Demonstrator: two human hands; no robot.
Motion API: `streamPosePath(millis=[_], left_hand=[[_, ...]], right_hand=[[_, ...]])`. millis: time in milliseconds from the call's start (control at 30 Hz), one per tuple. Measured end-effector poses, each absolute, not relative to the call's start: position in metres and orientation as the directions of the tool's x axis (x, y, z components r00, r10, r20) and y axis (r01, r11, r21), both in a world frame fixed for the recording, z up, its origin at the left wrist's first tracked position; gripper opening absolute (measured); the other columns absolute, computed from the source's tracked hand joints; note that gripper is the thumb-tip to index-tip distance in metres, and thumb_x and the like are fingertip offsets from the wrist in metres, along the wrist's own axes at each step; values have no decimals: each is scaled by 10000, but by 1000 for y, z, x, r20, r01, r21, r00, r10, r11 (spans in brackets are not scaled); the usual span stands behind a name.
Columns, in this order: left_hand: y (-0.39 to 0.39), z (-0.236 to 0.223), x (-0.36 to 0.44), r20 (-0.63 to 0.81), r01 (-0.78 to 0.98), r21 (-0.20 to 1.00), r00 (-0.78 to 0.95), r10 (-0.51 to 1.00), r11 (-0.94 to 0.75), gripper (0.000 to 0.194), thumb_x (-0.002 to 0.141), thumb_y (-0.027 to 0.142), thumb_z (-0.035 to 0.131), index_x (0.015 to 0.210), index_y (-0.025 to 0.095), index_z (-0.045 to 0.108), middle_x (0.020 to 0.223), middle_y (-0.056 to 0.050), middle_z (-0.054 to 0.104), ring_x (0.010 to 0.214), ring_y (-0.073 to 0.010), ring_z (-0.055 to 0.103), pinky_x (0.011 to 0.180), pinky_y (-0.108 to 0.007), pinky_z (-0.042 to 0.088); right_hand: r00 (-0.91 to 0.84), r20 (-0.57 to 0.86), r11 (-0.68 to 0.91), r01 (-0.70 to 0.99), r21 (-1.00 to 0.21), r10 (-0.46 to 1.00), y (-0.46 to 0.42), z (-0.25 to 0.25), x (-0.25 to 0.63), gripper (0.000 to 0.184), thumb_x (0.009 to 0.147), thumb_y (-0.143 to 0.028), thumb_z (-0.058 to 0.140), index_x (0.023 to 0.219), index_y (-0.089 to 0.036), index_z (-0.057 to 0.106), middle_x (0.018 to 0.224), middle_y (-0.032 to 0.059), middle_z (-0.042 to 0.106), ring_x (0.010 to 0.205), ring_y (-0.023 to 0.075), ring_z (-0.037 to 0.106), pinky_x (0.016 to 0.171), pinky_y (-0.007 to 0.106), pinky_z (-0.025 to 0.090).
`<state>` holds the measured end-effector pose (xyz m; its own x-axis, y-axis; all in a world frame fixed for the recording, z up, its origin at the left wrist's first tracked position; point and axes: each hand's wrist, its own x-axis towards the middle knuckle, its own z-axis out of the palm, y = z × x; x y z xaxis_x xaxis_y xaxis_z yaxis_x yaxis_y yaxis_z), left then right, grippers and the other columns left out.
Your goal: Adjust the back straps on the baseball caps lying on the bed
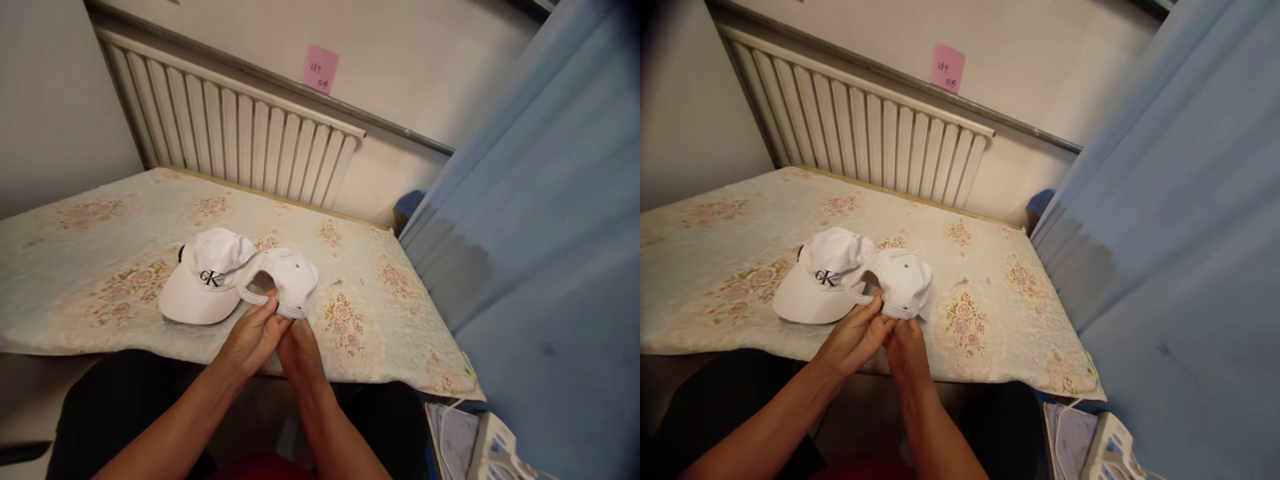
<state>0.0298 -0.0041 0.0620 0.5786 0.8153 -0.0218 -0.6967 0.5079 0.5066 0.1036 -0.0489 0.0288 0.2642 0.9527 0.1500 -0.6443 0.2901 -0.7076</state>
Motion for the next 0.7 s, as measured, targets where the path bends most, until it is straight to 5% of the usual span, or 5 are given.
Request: streamPosePath(millis=[133,300,567,700], left_hand=[[-4,62,31,-67,-683,500,583,810,533,132,888,135,520,961,163,627,1059,-47,707,1072,-201,624,992,-376,467],[0,61,36,-193,-673,494,532,824,551,98,878,107,521,844,140,606,962,-72,725,950,-195,676,883,-343,534],[2,50,38,-294,-471,492,702,649,732,235,922,297,467,886,118,615,822,-71,702,650,-117,659,618,-236,540],[-8,28,32,-375,-202,677,733,567,708,198,865,329,535,843,141,593,740,-38,671,561,-92,595,531,-201,461]], right_hand=[[341,181,377,-697,-610,923,-38,42,110,362,822,-323,595,1169,-219,582,1117,51,671,1091,207,589,1045,406,378],[414,142,386,-596,-704,899,-26,58,129,251,773,-272,654,1004,-175,637,944,38,706,925,188,641,970,375,428],[578,150,220,-52,-974,802,-20,59,160,214,717,-353,681,696,-153,609,638,-24,620,627,125,564,631,259,447],[567,-9,155,-241,-958,824,-20,37,164,220,710,-367,654,718,-160,579,627,-20,622,570,132,567,565,268,452]])
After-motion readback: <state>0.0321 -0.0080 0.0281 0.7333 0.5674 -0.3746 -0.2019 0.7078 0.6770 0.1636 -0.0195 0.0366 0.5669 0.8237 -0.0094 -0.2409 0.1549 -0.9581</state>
